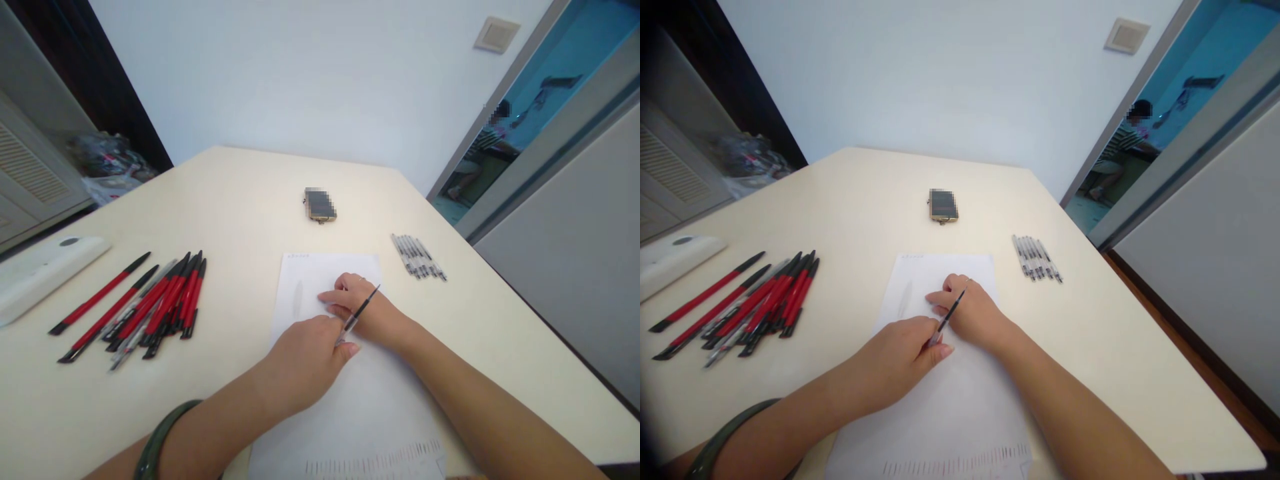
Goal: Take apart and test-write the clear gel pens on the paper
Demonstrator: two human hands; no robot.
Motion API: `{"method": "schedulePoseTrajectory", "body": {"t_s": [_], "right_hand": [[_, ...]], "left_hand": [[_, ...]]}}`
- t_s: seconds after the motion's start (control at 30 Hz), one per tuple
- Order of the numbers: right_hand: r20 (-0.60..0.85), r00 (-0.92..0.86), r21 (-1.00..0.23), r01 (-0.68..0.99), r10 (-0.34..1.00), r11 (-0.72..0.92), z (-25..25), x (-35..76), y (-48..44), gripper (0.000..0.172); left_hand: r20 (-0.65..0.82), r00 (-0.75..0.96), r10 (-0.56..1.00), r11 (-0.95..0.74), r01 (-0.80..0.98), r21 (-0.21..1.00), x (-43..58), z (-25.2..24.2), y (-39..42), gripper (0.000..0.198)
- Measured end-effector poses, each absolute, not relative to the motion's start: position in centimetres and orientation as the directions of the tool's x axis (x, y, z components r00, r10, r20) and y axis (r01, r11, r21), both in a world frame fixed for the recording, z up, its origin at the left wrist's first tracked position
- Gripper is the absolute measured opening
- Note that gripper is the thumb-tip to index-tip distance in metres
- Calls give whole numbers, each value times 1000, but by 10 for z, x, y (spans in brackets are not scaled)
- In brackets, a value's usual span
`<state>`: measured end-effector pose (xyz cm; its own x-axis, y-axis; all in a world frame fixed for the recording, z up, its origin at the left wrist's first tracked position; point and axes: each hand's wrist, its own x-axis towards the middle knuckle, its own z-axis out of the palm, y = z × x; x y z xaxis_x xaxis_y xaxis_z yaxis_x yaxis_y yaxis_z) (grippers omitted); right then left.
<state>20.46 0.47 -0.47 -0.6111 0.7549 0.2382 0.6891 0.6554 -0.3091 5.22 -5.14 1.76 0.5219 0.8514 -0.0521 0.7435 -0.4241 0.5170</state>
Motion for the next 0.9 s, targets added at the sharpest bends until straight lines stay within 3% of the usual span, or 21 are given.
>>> {"method": "schedulePoseTrajectory", "body": {"t_s": [0.43, 0.6, 0.8, 0.9], "right_hand": [[182, -527, -345, 756, 830, 556, -8, 215, 10, 12], [140, -437, -494, 747, 889, 445, -3, 220, 9, 14], [289, -324, -586, 684, 901, 435, 8, 230, 6, 24], [282, -208, -751, 559, 937, 351, 13, 231, 4, 18]], "left_hand": [[-61, 524, 850, -422, 744, 519, 51, 17, -50, 27], [-88, 514, 853, -396, 749, 531, 51, 20, -51, 27], [-81, 515, 854, -401, 748, 528, 51, 19, -51, 28], [-93, 519, 850, -397, 746, 534, 51, 19, -51, 29]]}}
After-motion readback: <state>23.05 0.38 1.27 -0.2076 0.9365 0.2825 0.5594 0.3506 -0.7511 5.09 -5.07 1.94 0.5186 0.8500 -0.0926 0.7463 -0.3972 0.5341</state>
